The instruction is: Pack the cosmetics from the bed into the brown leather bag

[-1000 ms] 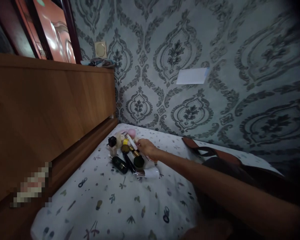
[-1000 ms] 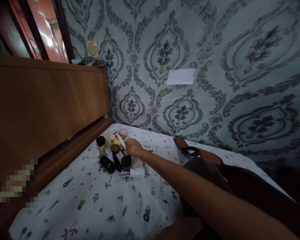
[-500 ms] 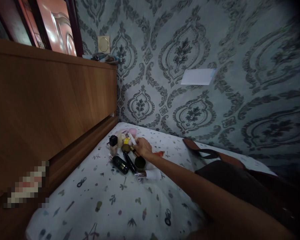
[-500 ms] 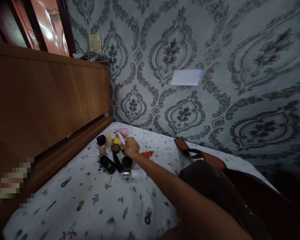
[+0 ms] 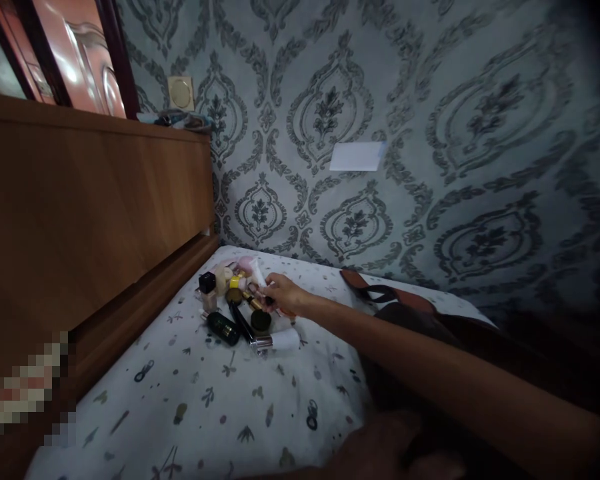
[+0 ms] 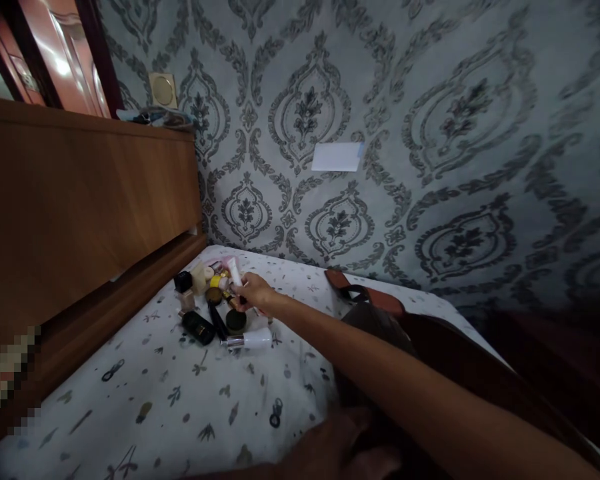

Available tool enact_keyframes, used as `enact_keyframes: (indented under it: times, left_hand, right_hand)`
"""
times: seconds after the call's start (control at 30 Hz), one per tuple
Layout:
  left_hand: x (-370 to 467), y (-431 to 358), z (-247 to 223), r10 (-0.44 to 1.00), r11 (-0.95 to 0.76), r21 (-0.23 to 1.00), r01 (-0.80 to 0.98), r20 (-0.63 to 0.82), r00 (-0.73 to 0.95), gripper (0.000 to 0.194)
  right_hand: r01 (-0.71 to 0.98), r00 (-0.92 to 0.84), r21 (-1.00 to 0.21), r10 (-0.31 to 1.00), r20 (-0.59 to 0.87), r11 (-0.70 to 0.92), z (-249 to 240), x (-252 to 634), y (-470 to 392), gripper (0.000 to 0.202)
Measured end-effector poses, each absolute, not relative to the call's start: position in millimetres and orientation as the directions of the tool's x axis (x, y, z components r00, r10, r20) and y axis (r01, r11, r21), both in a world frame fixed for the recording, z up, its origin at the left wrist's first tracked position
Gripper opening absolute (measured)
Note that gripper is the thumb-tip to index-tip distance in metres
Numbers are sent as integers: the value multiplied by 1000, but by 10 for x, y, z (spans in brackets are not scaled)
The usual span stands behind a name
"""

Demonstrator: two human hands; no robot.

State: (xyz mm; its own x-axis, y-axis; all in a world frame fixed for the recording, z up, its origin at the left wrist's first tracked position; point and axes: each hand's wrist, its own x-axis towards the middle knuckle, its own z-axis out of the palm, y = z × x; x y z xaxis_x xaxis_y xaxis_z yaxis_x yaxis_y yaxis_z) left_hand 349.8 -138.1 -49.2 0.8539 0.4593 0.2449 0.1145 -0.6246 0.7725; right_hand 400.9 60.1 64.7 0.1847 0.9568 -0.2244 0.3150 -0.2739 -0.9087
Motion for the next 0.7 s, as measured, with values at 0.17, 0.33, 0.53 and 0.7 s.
enact_keyframes:
  times: [0.17,0.33,0.53,0.7]
  left_hand:
    - [3375,-1317,-595,245,-782,612,-122,481,842,73]
    - [3308,-1268,-504,175,-846,513,-144,523,834,81]
    - [3256,-1216,-434,118,-866,472,-164,512,851,79]
    - [3208,-1199,-404,103,-853,471,-226,575,811,77]
  right_hand:
    - [239,103,-947,975,-194,-214,860,4061,266,26]
    - [242,45,-963,992,-115,-122,1146,4171,-116,29]
    - [219,95,-976,995,9,-12,1343,4307,-620,28]
    - [256,292,-964,946,141,65,1461,4419,-1125,33]
